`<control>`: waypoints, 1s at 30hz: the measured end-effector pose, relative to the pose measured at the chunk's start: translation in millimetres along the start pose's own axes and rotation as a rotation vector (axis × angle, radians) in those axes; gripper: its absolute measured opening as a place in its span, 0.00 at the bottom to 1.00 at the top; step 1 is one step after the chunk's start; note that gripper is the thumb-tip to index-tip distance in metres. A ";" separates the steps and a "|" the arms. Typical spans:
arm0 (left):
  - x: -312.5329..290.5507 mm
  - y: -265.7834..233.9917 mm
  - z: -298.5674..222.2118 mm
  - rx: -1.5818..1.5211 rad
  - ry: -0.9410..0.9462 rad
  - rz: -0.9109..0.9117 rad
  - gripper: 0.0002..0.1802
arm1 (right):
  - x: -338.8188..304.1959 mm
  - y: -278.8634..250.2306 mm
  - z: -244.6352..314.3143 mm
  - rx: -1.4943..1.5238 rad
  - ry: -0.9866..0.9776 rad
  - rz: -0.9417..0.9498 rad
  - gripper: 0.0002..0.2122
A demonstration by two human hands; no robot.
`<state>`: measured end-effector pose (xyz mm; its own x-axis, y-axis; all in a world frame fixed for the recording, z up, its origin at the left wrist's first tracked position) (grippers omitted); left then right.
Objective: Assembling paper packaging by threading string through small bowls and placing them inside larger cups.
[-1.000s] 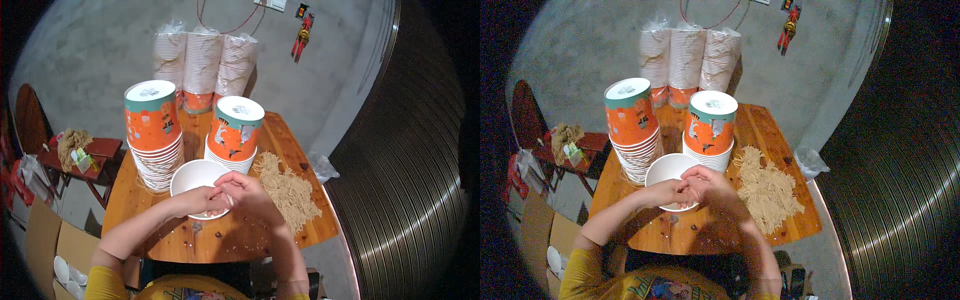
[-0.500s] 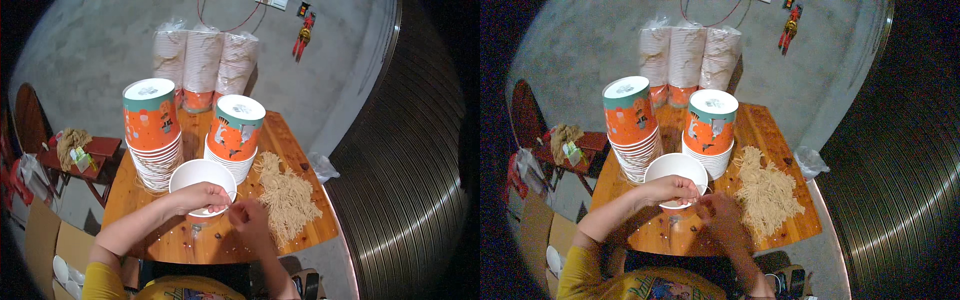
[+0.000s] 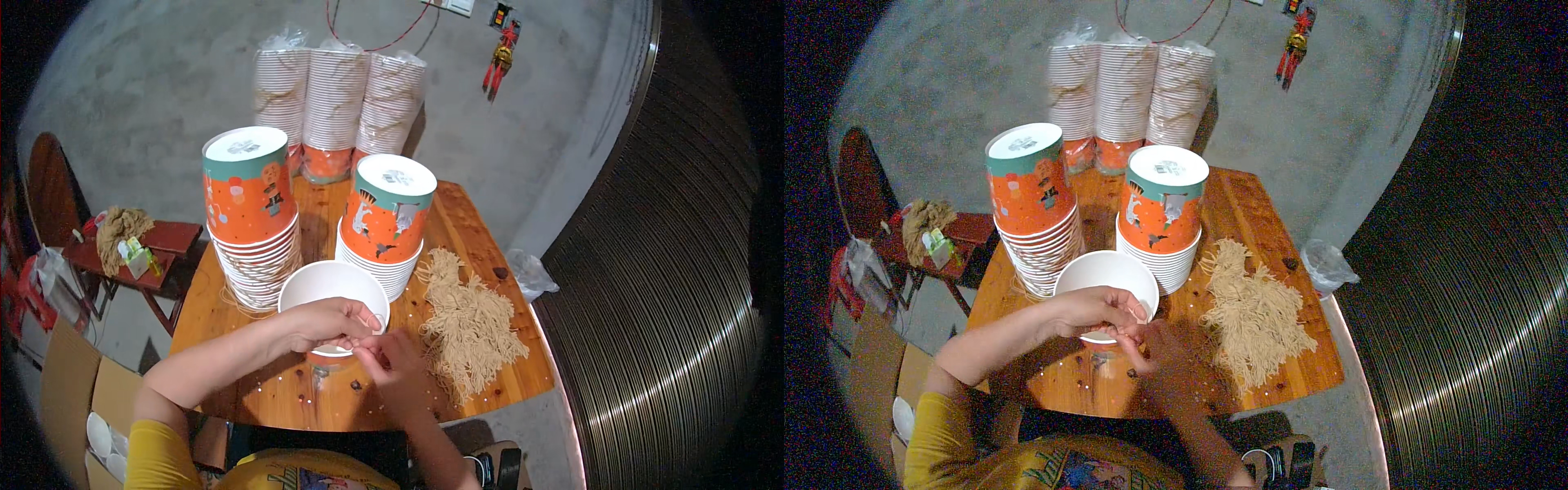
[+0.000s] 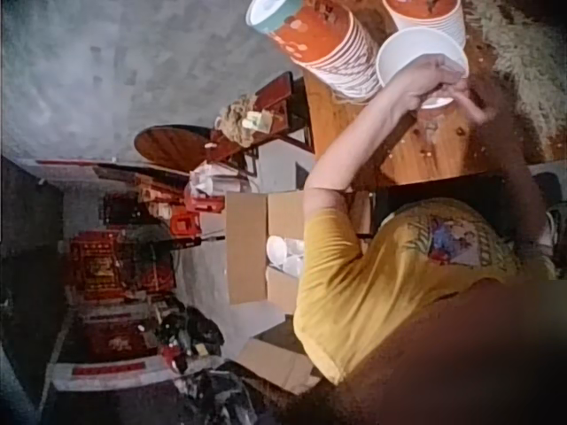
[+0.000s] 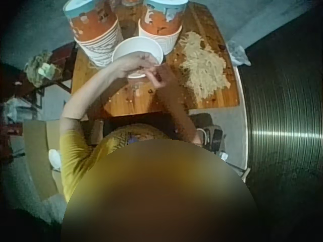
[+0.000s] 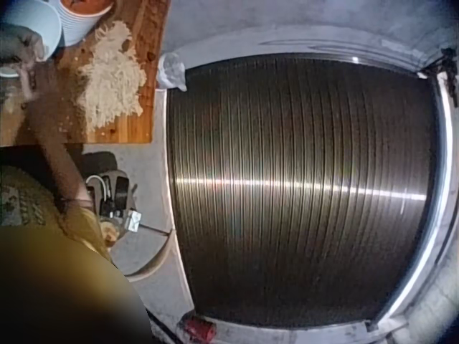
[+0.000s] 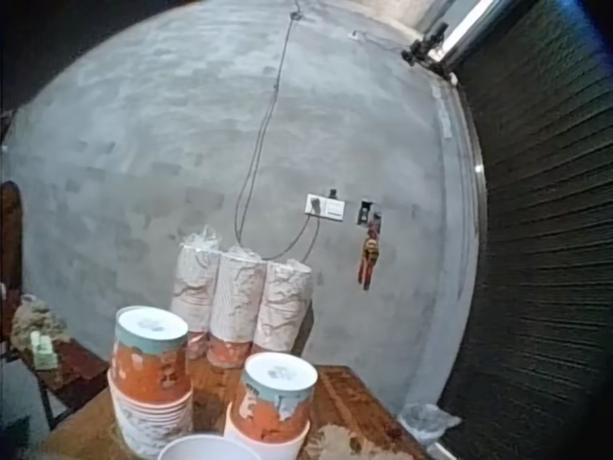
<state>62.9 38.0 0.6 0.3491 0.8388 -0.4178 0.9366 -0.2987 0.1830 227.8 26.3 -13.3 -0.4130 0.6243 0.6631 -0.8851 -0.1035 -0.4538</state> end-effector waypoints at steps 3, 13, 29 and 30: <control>-9.6 3.0 -6.1 0.026 0.017 -0.038 0.15 | -8.9 -1.7 -21.2 0.143 0.186 0.039 0.05; -9.1 7.4 1.8 0.380 0.347 -0.140 0.14 | 9.9 -18.1 -28.5 -0.027 0.126 0.129 0.13; -26.9 13.2 -2.9 0.914 0.556 -0.320 0.09 | 9.9 -4.6 -21.9 0.143 0.189 0.041 0.05; -27.1 14.7 -2.9 0.921 0.541 -0.344 0.08 | 10.0 -4.7 -19.1 0.157 0.216 0.040 0.06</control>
<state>67.1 12.1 17.1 0.2195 0.9618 0.1633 0.7232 -0.0480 -0.6890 231.9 47.8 -15.9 -0.4079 0.7666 0.4960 -0.8983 -0.2399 -0.3680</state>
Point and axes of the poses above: each hand's wrist, its own x-axis towards the middle knuckle, its own y-axis out of the palm, z = x × y, the point moved 2 cm from there along x, towards the middle knuckle, and after that the axes turned 4 degrees about -y, right-handed, at the moved point
